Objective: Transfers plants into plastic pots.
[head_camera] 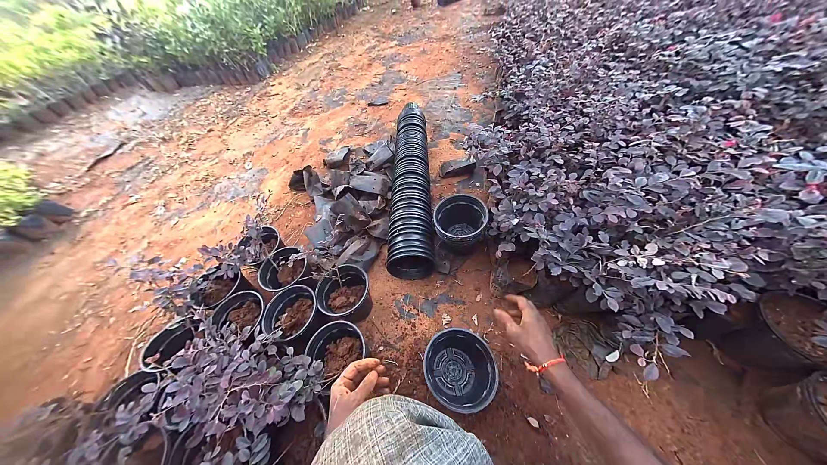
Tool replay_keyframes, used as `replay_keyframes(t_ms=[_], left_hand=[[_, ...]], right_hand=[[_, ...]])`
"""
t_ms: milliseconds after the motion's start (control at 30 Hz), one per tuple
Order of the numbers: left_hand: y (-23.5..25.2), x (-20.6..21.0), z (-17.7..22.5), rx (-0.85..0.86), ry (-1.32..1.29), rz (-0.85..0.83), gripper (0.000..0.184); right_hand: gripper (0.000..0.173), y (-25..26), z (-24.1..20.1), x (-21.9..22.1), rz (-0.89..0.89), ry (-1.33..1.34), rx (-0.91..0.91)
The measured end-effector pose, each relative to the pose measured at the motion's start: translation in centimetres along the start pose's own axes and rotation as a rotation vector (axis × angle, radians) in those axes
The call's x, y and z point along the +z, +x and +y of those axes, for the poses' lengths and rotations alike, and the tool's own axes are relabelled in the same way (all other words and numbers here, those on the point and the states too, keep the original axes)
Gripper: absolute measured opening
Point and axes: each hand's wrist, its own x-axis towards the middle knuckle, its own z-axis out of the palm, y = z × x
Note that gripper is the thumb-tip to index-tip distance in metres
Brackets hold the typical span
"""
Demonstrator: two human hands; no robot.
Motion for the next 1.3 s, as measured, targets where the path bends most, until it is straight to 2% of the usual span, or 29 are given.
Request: replay_keyframes(t_ms=[100, 233, 400, 533, 667, 800, 900, 967, 1033, 1133, 1200, 1300], left_hand=[[0.2, -0.3, -0.4, 0.003, -0.015, -0.016, 0.020], [0.4, -0.7, -0.5, 0.022, -0.021, -0.015, 0.020], [0.4, -0.5, -0.1, -0.015, -0.022, 0.017, 0.020], [0.3, -0.1, -0.1, -0.032, -0.029, 0.014, 0.019], [0.2, -0.1, 0.4, -0.008, -0.027, 0.001, 0.020], [0.4, -1.1, 0.9, 0.017, -0.031, 0.038, 0.020], [0.3, -1.5, 1.6, 0.029, -0.025, 0.065, 0.020], [0.2, -1.5, 2.1, 0.049, -0.026, 0.074, 0.020], [0.1, -1.7, 2.6, 0.081, -0.035, 0.068, 0.020], [-0.3, -1.8, 4.1, 0.170, -0.065, 0.051, 0.020], [-1.1, -1.8, 5.6, 0.242, -0.059, 0.041, 0.021], [-2.4, -1.3, 7.7, 0.444, 0.024, -0.013, 0.022]], right_hand=[[0.053, 4.6, 1.1, -0.3, 0.197, -0.153, 0.017], [0.038, 7.4, 2.7, 0.5, 0.178, -0.282, 0.071], [0.024, 7.8, 4.3, 0.9, 0.242, -0.229, -0.044], [0.016, 8.1, 4.0, 0.1, 0.210, -0.184, -0.028], [0.011, 3.9, 4.1, -0.5, 0.194, -0.233, -0.121], [0.012, -6.5, 7.0, -0.7, 0.152, -0.183, -0.268], [0.018, -14.8, 7.1, -2.0, -0.055, -0.167, -0.213], [0.022, -18.2, 7.2, -2.9, -0.126, -0.175, -0.160], [0.021, -19.4, 7.5, -3.9, -0.138, -0.187, -0.120], [0.019, -18.2, 6.1, -6.0, -0.141, -0.256, -0.172], [0.017, -16.5, 3.7, -7.8, -0.106, -0.299, -0.286], [0.012, -13.5, -1.9, -10.8, 0.056, -0.277, -0.564]])
